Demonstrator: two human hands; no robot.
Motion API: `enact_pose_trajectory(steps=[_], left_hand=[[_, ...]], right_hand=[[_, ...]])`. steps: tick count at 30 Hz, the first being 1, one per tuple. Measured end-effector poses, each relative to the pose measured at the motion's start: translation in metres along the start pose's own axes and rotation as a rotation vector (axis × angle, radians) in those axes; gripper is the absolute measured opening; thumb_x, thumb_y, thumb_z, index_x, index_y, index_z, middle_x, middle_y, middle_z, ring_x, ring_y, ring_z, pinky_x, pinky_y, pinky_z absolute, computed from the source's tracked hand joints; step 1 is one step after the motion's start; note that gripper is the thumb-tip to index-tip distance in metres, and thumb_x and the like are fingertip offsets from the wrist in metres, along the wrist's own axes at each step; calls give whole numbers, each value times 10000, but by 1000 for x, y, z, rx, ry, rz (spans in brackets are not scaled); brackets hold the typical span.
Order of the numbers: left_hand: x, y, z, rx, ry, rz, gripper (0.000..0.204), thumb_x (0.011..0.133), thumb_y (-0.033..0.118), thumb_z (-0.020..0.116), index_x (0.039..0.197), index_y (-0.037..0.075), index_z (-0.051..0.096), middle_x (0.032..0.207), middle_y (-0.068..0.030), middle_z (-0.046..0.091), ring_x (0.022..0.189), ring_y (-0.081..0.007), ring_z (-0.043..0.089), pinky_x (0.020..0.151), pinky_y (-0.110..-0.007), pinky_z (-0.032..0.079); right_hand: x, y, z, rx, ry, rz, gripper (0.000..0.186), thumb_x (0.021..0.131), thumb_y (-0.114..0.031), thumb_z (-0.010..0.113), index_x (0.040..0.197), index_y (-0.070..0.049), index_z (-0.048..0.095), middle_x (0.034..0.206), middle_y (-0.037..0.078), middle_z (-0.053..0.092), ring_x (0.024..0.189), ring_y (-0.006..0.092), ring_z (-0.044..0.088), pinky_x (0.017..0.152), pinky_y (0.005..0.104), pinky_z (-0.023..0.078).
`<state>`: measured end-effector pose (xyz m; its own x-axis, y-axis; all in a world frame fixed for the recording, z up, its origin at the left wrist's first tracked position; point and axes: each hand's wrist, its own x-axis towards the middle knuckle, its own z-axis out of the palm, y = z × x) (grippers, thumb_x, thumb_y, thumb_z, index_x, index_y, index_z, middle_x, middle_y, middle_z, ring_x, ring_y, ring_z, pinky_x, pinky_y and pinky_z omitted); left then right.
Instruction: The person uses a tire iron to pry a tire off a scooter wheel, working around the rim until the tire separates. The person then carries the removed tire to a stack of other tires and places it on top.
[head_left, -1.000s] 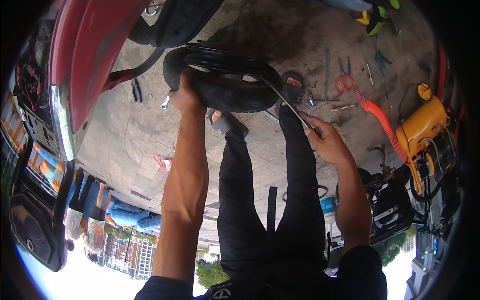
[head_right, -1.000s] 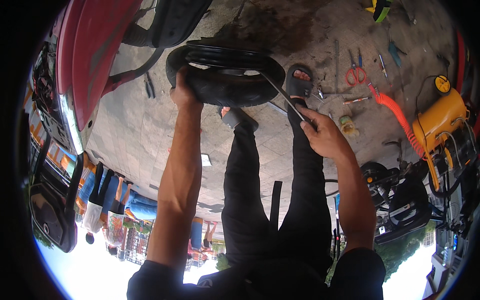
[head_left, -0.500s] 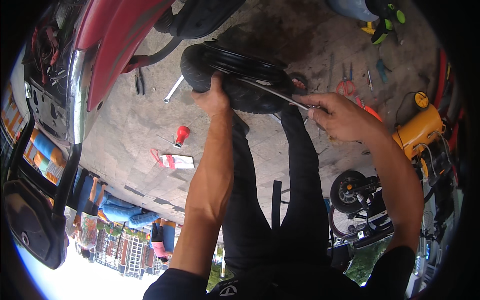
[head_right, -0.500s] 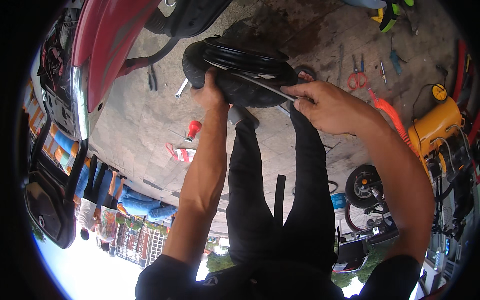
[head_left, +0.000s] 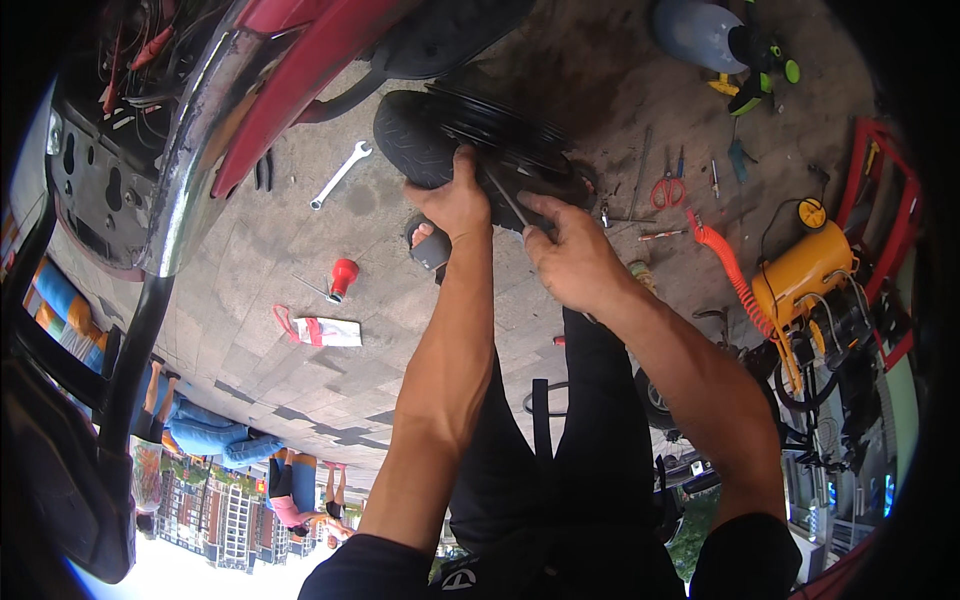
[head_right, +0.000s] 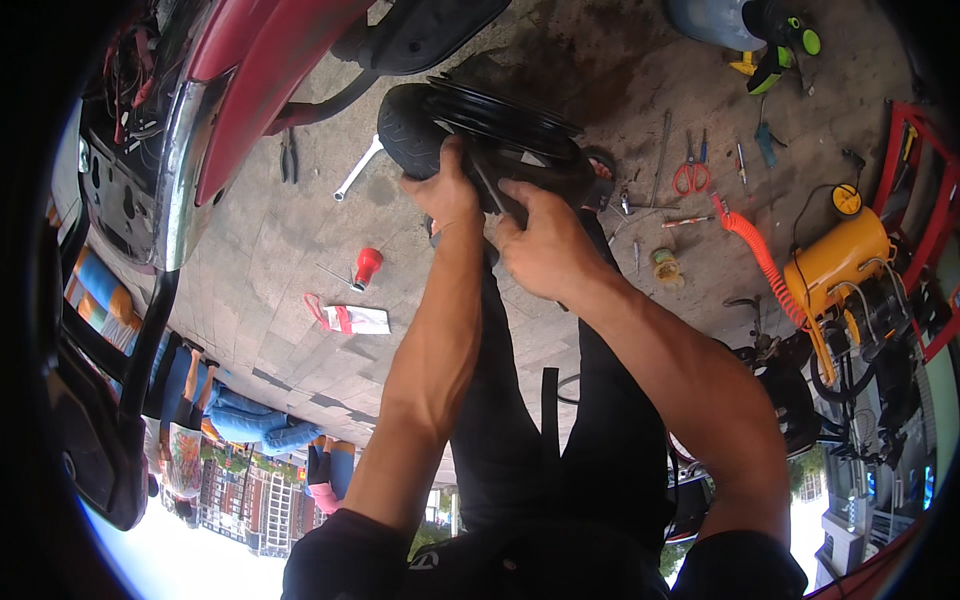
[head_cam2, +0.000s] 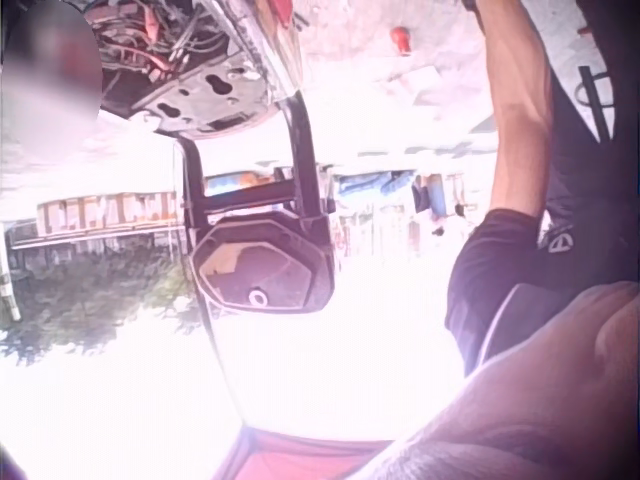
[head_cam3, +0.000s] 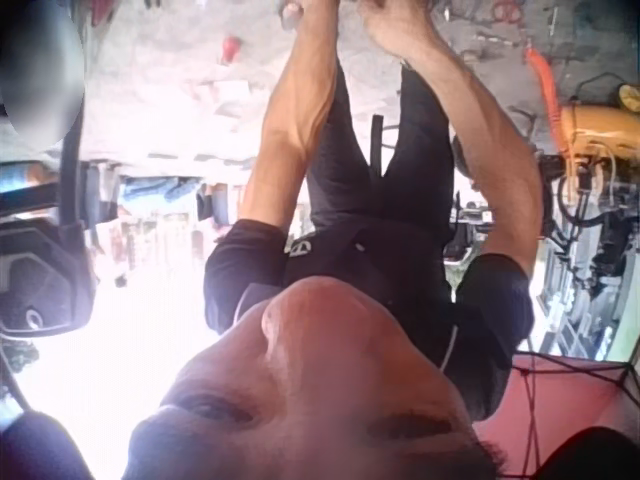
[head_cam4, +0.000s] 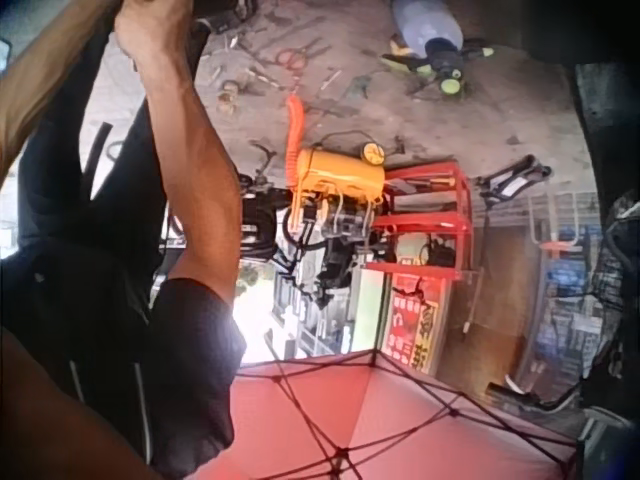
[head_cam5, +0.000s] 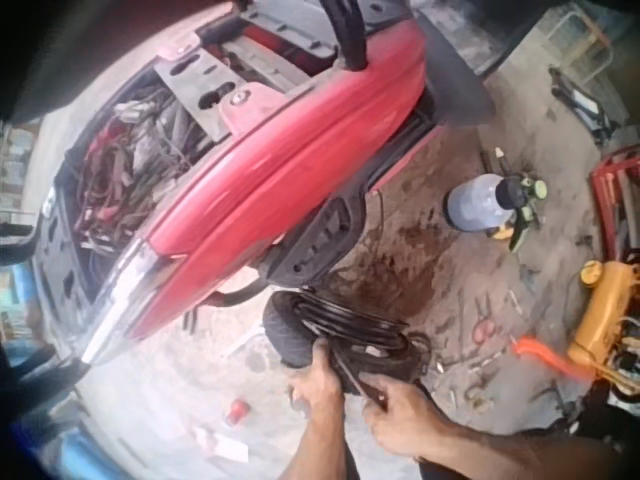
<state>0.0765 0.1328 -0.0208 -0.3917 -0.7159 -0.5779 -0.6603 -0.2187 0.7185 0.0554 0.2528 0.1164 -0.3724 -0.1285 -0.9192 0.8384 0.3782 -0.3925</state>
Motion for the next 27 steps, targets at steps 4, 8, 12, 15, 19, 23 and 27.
enact_pose_trajectory(steps=[4,8,12,15,19,23,27], left_hand=[[1,0,-10,32,17,-50,844,709,257,835,1276,-150,359,1184,-243,564,1037,-288,590,940,-348,462],[6,-1,-12,146,31,-50,873,715,282,829,1310,-139,348,1202,-246,560,1053,-295,584,962,-350,449],[5,-2,-20,123,10,-71,903,712,298,827,1329,-142,335,1208,-250,556,1072,-296,573,979,-348,435],[9,-7,-26,106,1,-63,908,708,307,829,1324,-146,339,1210,-253,554,1078,-295,570,981,-346,431],[18,-14,-30,122,-9,-20,899,705,313,830,1313,-148,353,1205,-258,553,1071,-293,573,976,-348,433],[16,-16,-28,174,3,-21,887,704,307,830,1302,-154,363,1204,-256,550,1072,-295,572,978,-349,431],[18,-16,-27,108,-9,43,777,705,315,835,1189,-151,444,1119,-238,596,992,-264,597,915,-343,468]], right_hand=[[-11,21,49,130,140,-12,479,913,-72,536,1374,38,467,982,167,623,854,203,560,744,305,449],[-9,36,72,189,205,-59,512,909,-76,548,1401,10,435,993,214,634,867,269,605,762,338,480],[-14,39,87,160,264,-88,522,906,-98,544,1407,-12,425,964,285,670,867,400,687,770,405,543],[-15,37,100,145,289,-16,514,909,-61,540,1412,-27,437,1094,225,672,892,219,691,794,322,530],[-13,41,109,160,296,-26,520,908,-109,554,1403,-29,421,824,256,672,778,409,681,699,439,541],[-9,50,118,167,357,-95,504,907,-103,550,1391,-29,431,824,263,667,781,423,675,682,442,542],[-2,61,130,150,438,-194,503,899,-96,545,1385,-26,436,840,274,665,792,434,670,684,454,541]])
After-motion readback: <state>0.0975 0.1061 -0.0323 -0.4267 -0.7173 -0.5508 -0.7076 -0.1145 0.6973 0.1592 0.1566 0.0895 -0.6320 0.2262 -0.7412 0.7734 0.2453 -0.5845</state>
